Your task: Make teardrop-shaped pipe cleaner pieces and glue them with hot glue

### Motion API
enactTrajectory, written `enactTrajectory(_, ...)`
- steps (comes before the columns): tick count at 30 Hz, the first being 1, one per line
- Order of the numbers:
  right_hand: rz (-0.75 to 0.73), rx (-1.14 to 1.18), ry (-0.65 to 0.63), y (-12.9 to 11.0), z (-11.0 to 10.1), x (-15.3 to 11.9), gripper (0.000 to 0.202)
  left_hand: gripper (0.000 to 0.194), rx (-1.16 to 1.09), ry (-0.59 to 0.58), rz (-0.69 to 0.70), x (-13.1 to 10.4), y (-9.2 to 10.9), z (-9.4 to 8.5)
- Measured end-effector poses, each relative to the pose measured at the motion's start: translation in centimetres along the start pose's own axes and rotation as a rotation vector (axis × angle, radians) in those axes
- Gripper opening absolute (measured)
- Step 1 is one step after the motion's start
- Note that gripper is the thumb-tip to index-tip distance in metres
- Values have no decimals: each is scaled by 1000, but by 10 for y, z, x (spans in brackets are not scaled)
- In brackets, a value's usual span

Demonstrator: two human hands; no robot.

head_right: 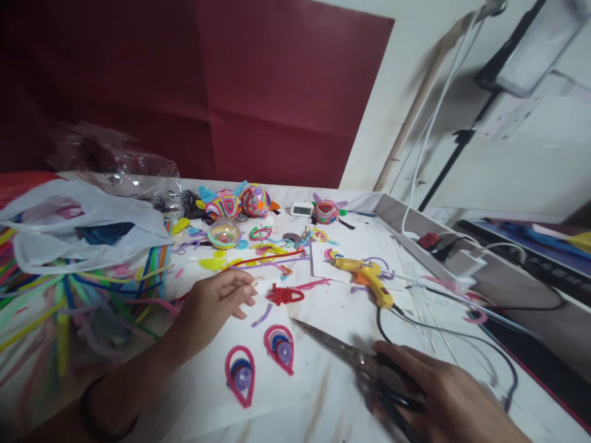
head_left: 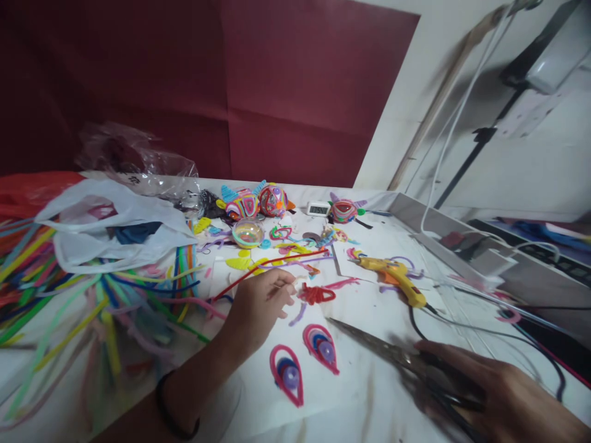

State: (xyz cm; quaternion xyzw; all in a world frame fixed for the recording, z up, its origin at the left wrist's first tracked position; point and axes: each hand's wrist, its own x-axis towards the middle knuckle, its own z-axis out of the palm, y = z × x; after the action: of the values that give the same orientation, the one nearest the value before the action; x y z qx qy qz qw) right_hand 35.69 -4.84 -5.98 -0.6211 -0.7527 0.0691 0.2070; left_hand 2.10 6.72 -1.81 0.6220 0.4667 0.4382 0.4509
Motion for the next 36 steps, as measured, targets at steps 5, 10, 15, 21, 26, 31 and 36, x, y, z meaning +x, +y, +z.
enactTrajectory(5,-167,-270,7,-8,-9,13,44,13,385,31,335,-2,-2,-2)
enactTrajectory(10,-413,-332,151,-61,-23,47,25,19,713,17,675,-4,-10,-2)
enactTrajectory(15,-486,-115,147,-129,-10,94,26,18,858,39,833,-7,-13,0)
enactTrajectory(21,-558,-320,12,-161,10,128,7,17,902,104,934,-8,-10,-1)
enactTrajectory(26,-546,-373,-16,-164,15,129,7,18,869,120,869,-7,-9,1)
enactTrajectory(31,-436,-342,-37,-169,21,128,14,23,841,121,716,-9,-4,2)
enactTrajectory(36,-313,-271,-38,-173,21,131,16,21,814,140,648,-8,-3,0)
